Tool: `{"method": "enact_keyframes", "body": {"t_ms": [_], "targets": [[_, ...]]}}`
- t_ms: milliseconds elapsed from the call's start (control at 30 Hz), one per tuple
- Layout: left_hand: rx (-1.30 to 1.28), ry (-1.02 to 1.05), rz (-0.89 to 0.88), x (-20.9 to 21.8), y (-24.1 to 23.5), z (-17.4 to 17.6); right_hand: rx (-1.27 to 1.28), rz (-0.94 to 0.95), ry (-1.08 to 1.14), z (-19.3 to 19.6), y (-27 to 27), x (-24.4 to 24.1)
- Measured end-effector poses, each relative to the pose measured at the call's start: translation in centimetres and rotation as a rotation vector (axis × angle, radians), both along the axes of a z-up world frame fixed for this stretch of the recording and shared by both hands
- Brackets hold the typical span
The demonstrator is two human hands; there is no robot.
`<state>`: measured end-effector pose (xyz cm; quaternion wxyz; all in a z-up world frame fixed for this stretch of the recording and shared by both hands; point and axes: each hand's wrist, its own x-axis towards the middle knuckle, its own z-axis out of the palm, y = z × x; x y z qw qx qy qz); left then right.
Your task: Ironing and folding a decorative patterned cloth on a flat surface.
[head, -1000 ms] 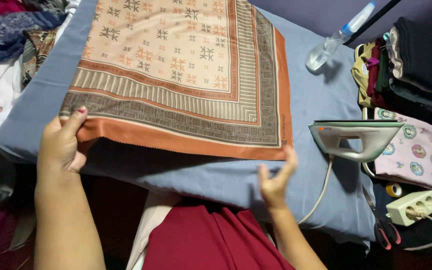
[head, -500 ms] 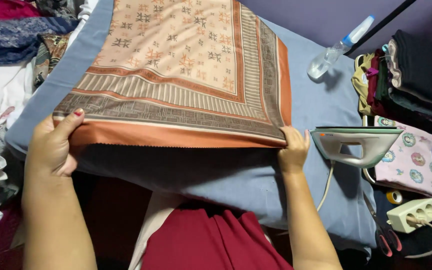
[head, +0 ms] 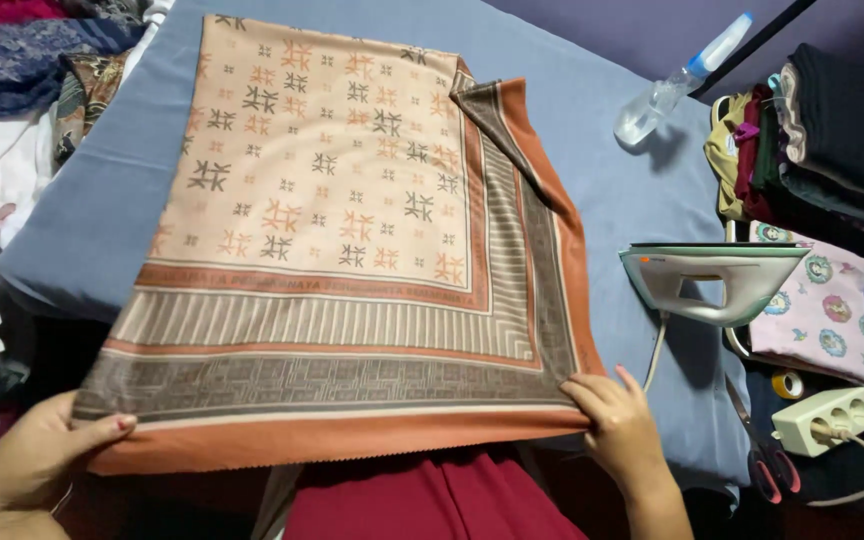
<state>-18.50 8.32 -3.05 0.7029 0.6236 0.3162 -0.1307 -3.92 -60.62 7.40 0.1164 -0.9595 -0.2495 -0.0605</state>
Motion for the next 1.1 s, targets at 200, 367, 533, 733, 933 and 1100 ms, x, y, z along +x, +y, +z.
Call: {"method": "enact_keyframes", "body": {"t_ms": [200,367,533,733,933,1100], "targets": [[0.063,0.306,-0.346,0.7,-0.4,-7.8,-0.087,-0.02,0.269,0.3,2.5,-0.7],[0.977,0.427,-0.31,7.7,-3.7,0.3,0.042,-0.16,0.783,3.1,1.9,4.3],[1.343,0.107,-0.069,17.1,-5.7,5.4,0.333,-0.24,0.44,-1.6,2.0,18.9],[1.374,-0.046,0.015,27.2,-5.7,2.2,0.366,-0.319,0.21,-5.3,8.1,36.7],[1.376,-0.113,0.095,30.9,-6.4,0.1,0.335,0.093,0.053,-7.7,12.6,45.9],[1.354,-0.089,0.115,31.7,-6.7,0.4,0.149,0.176,0.077,-8.4,12.5,49.1]]}}
